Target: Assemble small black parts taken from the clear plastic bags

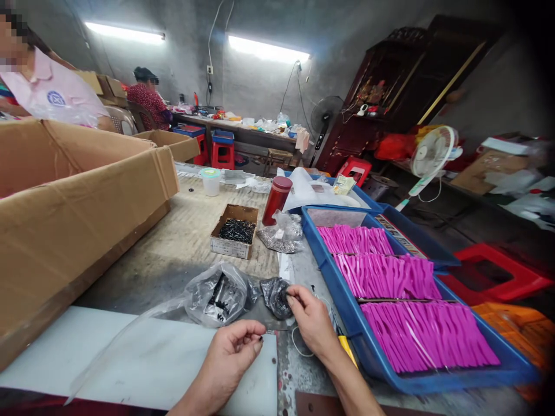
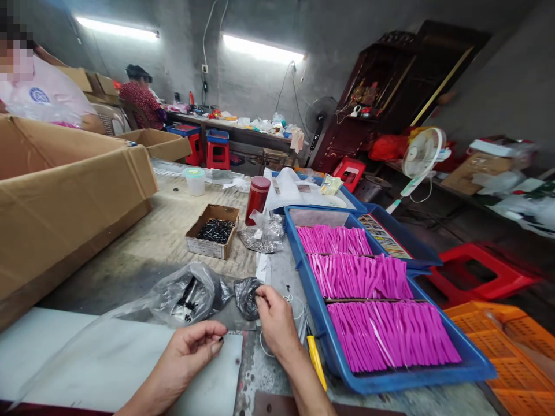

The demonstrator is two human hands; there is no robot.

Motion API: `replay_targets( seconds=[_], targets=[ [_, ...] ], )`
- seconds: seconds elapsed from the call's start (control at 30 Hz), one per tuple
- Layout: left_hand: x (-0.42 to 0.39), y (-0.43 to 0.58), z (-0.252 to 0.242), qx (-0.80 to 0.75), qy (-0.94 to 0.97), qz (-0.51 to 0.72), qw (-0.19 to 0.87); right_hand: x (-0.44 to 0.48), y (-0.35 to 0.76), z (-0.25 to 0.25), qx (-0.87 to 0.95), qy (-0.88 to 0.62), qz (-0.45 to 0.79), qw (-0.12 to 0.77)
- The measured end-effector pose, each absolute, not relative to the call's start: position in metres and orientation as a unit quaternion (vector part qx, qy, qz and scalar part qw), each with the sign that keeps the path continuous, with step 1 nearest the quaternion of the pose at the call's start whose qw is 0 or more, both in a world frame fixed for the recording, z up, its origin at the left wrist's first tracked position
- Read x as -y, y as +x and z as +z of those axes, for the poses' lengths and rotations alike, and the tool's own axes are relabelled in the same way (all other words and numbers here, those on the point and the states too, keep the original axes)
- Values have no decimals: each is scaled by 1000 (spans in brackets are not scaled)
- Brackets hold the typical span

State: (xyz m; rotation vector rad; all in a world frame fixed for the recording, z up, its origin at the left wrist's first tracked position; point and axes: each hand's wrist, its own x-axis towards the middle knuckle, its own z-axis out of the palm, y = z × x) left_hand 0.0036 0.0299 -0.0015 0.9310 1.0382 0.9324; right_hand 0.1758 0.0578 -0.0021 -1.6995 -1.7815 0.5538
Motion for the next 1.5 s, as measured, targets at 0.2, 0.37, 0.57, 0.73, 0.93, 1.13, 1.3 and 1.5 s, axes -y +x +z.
replay_targets(
  seconds=[0.2,0.37,0.57,0.73,0.93,1.13,1.3,1.5],
  targets=[
    [-30,7,-6,-443,426,413,672,-48,177,-3,546,-571,399,465],
    [-32,9,-4,-438,425,420,672,-40,174,-2,485,-562,453,494],
    [-32,11,-1,-431,432,419,672,-30,169,2,464,-570,476,484],
    [-30,12,1,-426,435,422,672,-20,163,6,418,-544,545,482],
    [-27,13,3,-420,439,436,663,-9,154,-3,388,-521,574,498],
    [-25,16,4,-411,431,442,671,-3,145,-9,362,-512,582,517],
    [-23,17,6,-392,437,443,678,-2,143,-10,348,-491,601,526],
    [-22,15,-1,-395,462,442,660,-1,143,-13,346,-492,595,533]
  ],
)
